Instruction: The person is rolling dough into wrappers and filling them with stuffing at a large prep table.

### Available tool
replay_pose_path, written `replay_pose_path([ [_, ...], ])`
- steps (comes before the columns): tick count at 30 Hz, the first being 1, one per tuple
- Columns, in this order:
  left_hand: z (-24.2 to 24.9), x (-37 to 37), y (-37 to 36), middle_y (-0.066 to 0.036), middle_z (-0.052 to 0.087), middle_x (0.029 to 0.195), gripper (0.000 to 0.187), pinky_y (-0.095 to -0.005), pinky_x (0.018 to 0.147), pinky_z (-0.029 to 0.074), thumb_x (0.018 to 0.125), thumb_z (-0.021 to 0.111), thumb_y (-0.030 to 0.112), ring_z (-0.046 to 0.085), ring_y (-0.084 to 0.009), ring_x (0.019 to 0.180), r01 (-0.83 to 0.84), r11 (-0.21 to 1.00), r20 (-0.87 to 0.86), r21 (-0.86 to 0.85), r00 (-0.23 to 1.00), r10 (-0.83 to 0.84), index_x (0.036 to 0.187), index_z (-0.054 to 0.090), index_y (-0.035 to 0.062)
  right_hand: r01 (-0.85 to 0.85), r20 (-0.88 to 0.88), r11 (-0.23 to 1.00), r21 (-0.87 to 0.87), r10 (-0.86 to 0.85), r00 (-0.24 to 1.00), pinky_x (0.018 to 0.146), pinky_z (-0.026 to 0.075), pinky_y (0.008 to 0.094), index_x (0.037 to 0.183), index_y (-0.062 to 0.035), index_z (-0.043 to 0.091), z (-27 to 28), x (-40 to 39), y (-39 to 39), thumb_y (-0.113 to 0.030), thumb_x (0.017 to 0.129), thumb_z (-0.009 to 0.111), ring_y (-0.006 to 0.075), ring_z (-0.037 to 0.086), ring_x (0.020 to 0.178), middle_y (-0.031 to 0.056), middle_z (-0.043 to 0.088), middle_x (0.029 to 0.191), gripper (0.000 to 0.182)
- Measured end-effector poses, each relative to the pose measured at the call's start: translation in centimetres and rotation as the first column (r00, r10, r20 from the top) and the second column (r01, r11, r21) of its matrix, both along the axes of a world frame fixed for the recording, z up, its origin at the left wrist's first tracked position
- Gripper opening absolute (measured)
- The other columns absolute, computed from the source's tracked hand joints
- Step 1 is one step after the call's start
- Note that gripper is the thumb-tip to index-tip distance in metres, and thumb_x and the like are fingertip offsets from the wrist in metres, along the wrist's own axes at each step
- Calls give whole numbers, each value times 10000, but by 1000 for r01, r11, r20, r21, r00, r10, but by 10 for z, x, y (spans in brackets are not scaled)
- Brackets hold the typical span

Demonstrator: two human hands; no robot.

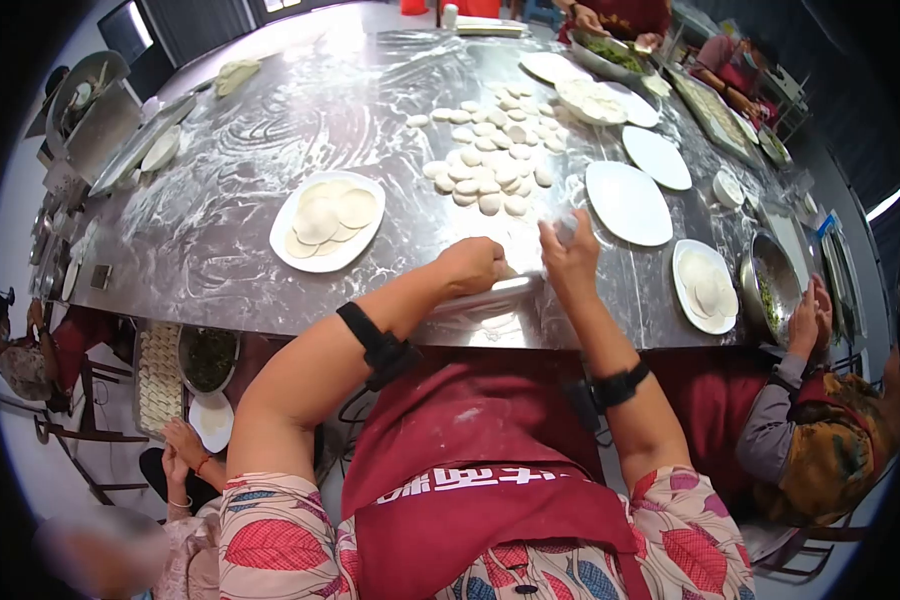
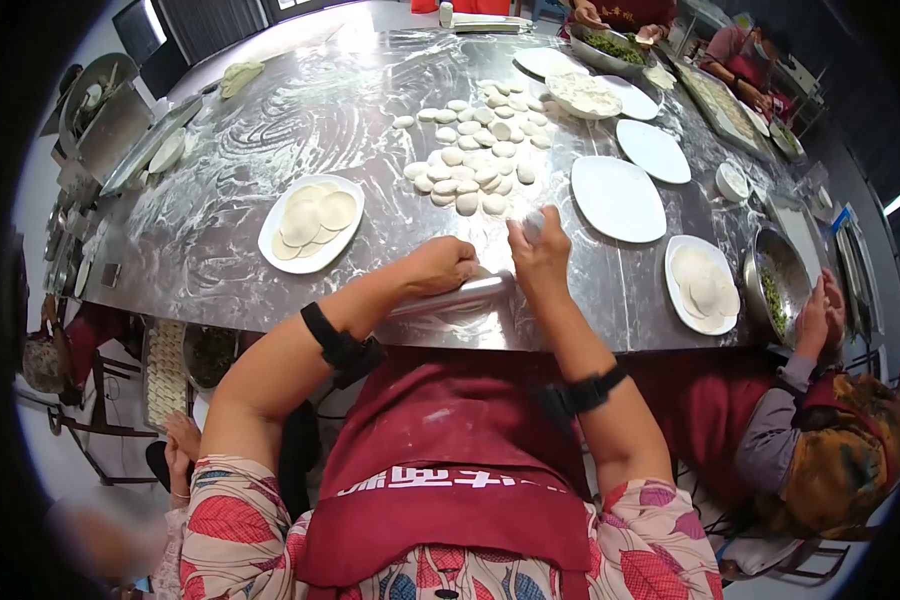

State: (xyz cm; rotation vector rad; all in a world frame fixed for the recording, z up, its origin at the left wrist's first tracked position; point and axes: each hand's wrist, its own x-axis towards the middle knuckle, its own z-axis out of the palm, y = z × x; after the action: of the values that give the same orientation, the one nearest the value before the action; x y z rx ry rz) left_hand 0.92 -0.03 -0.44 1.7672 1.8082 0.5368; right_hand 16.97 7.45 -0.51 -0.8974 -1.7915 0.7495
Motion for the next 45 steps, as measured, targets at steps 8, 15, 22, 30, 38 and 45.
replay_pose_path([
  [8,2,-10,-20,-183,635,813,163,-362,677,461,763,594,104,604,-265,745,9,997,130,-72,991,0,877,603,-11,-31,-105,990,-136,16,994,478,433,302,880,-15,461,-10,33,-33,-94,804,656,150,521,496,82,547,610,224],
  [15,10,-3,-10,-223,622,816,232,-391,715,460,794,570,194,600,-348,783,27,998,52,-53,998,-24,864,616,-23,-3,-28,992,-124,0,1000,495,438,301,898,-5,475,-2,8,-7,-83,794,656,163,541,527,99,555,621,224],
  [22,8,-11,-25,-224,624,844,198,-396,712,459,753,544,87,605,-325,811,57,991,188,-118,982,-34,905,605,-24,-30,-95,986,-162,14,995,488,421,278,913,-3,472,0,36,-41,-53,810,634,125,522,544,61,541,620,198],
  [30,10,-9,-29,-231,626,883,269,-403,777,457,789,587,215,602,-357,856,-56,995,96,-81,993,64,934,623,-8,-60,-170,994,-94,43,984,480,423,285,889,-1,494,-15,12,-8,-29,809,621,134,530,528,72,566,648,154],
  [38,10,-56,-56,-135,628,843,260,-332,664,469,793,617,175,578,-168,748,-146,988,275,49,953,127,960,572,-19,-81,-185,989,-124,57,981,421,372,219,836,-65,450,6,42,-60,-28,848,620,62,484,479,0,487,578,175],
  [45,70,-201,-89,-186,621,1002,449,-353,781,479,747,706,243,603,-266,911,-404,912,-254,70,877,408,1065,562,-39,-107,-194,988,-109,84,977,431,373,221,828,-59,456,0,43,-53,-20,841,624,63,479,485,3,492,599,173],
])
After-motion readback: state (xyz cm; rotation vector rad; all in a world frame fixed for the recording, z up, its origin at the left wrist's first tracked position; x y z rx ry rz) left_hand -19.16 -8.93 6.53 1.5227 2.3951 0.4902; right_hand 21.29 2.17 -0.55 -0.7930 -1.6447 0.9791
